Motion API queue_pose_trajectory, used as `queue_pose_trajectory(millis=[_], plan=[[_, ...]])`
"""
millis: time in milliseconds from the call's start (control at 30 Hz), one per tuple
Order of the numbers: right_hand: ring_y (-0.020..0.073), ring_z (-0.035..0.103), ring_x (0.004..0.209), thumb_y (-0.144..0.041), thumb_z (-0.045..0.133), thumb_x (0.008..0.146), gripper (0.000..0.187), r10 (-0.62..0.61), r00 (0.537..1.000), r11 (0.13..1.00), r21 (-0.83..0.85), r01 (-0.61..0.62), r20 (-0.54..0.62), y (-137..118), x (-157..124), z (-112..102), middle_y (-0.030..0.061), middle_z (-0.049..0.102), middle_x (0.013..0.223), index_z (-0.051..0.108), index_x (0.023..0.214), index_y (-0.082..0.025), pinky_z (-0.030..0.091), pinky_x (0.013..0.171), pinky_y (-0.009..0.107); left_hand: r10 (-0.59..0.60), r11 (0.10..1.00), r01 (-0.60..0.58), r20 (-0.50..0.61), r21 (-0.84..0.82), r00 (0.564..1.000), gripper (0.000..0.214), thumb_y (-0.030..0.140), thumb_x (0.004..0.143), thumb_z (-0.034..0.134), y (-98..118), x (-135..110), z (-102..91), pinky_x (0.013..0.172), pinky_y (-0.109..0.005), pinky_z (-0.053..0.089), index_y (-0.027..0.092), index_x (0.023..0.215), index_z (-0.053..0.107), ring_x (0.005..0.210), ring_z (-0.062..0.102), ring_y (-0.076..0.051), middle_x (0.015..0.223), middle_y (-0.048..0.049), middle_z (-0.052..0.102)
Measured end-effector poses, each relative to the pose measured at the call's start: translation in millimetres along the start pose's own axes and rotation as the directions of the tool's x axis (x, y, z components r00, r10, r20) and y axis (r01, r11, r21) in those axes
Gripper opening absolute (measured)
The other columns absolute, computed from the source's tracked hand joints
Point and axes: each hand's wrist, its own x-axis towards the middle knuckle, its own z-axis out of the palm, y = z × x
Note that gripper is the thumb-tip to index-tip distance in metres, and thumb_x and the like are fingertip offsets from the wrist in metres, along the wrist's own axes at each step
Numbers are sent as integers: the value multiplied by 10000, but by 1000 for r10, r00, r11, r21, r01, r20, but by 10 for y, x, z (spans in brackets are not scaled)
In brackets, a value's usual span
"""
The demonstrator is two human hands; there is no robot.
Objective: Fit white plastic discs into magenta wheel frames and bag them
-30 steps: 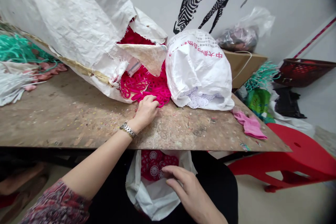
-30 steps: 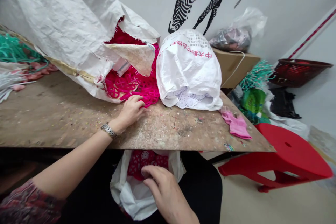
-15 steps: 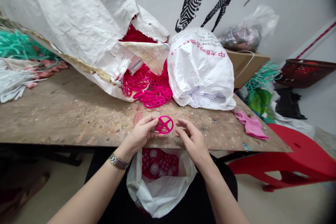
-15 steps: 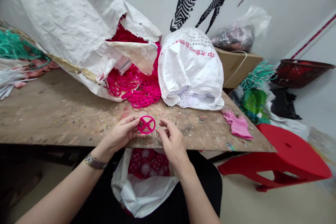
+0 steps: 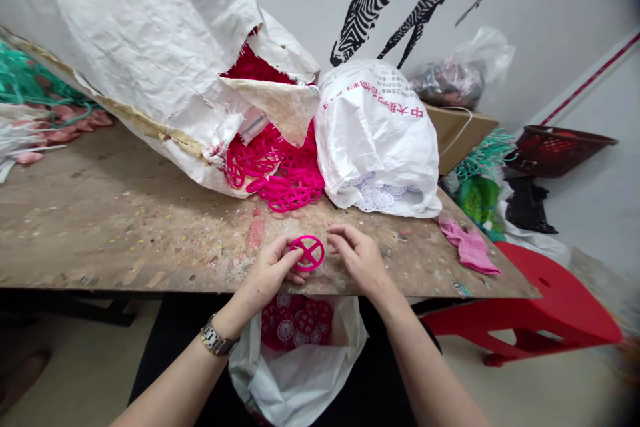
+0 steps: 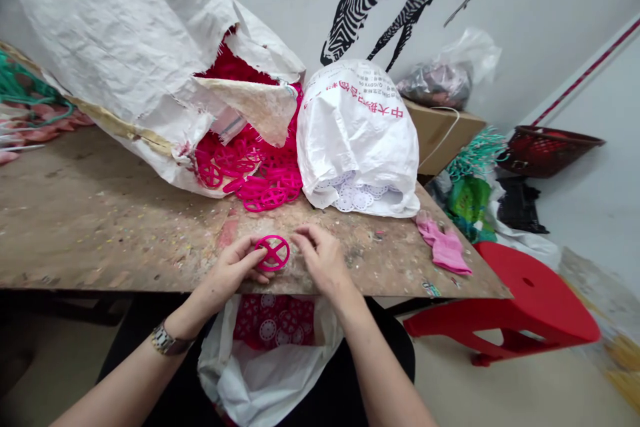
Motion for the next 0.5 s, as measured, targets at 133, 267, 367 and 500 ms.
queue_pose_trajectory(millis=[133,267,367,500], plan=[[219,656,954,-340,566,901,305,28,986,834,-539,-115,-166,287,407,-407,84,697,1125,669,1147,-192,483,899,333,-46,998,45,-37,-38,998,378,445,807,694,38,-4,10,540,-217,579,161,1038,598,608,709,-145,802,-25,693],[314,580,1150,-282,518,913,384,116,957,718,-643,-267,-267,610,815,-775,192,601,1292,633,1249,-135,422,974,417,-52,997,49,-44,-55,998,419,456,780,718,85,-15,16,544,-217,581,151,1041,598,609,708,-146,768,-27,694],[340,563,1177,-322,582,884,425,190,942,666,-669,-330,-275,803,1032,-954,220,593,1294,631,1249,-110,420,950,417,-49,997,46,-50,-69,998,434,466,768,725,90,-10,9,540,-217,580,145,1030,598,605,703,-144,755,-26,691],[317,607,1100,-407,719,783,479,248,941,640,-690,-336,-229,943,1180,-1062,196,648,1206,669,1162,-119,440,871,363,-56,995,52,-55,-82,997,444,475,754,735,76,2,-3,533,-221,582,145,1013,590,591,700,-141,768,-33,701]])
